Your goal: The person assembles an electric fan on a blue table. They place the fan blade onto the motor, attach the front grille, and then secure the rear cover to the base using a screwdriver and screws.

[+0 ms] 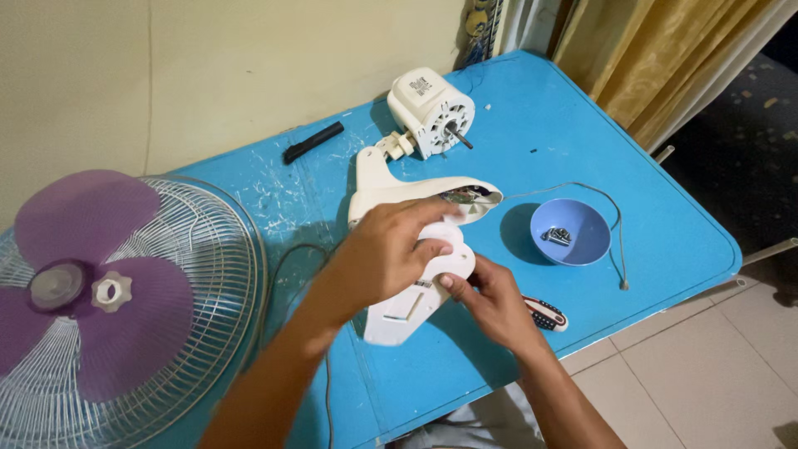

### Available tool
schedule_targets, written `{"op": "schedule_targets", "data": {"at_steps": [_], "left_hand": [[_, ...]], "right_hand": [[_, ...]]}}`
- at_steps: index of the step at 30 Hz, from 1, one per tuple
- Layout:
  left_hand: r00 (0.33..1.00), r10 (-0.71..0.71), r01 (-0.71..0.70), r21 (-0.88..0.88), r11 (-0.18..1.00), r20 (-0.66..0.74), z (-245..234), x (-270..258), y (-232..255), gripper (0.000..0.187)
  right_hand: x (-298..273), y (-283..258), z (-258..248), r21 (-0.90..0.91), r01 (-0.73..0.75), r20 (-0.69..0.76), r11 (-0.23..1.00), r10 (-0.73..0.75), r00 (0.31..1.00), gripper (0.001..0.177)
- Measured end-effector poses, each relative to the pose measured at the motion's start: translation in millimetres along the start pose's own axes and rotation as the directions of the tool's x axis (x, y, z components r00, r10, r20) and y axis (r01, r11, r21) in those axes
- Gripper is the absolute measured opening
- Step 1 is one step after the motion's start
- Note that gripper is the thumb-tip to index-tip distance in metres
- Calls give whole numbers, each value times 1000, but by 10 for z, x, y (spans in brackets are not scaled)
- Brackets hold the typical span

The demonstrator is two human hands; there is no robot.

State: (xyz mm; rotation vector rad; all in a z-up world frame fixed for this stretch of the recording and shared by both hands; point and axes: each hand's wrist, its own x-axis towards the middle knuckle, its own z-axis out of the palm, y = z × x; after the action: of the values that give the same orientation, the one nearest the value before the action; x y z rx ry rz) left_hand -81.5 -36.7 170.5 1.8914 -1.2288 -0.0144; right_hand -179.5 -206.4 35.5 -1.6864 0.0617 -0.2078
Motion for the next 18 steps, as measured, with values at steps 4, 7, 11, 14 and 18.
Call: {"op": "schedule_targets", "data": {"at_steps": [4, 7, 11, 14, 18], "left_hand": [[951, -73, 92, 48, 995, -302, 380, -234, -191, 71], [884, -287, 329, 54, 943, -370, 679, -576, -400, 94], [841, -463, 501, 85, 861, -279, 917, -849, -782, 92], [854, -488, 515, 158, 842, -182, 895, -898, -1050, 67], [928, -356, 369, 388, 844, -108, 689, -747, -1366, 51]], "right_hand": [[73, 418, -103, 174, -106, -154, 979, 133, 979, 24], [31, 644, -255, 414, -48, -235, 909, 157, 959, 22], [15, 702, -298, 317, -121, -149, 941, 175, 973, 20], [42, 529, -371, 196, -180, -193, 964, 218, 957, 21], [179, 216, -495, -135, -22, -338, 991, -25, 941, 41]]}}
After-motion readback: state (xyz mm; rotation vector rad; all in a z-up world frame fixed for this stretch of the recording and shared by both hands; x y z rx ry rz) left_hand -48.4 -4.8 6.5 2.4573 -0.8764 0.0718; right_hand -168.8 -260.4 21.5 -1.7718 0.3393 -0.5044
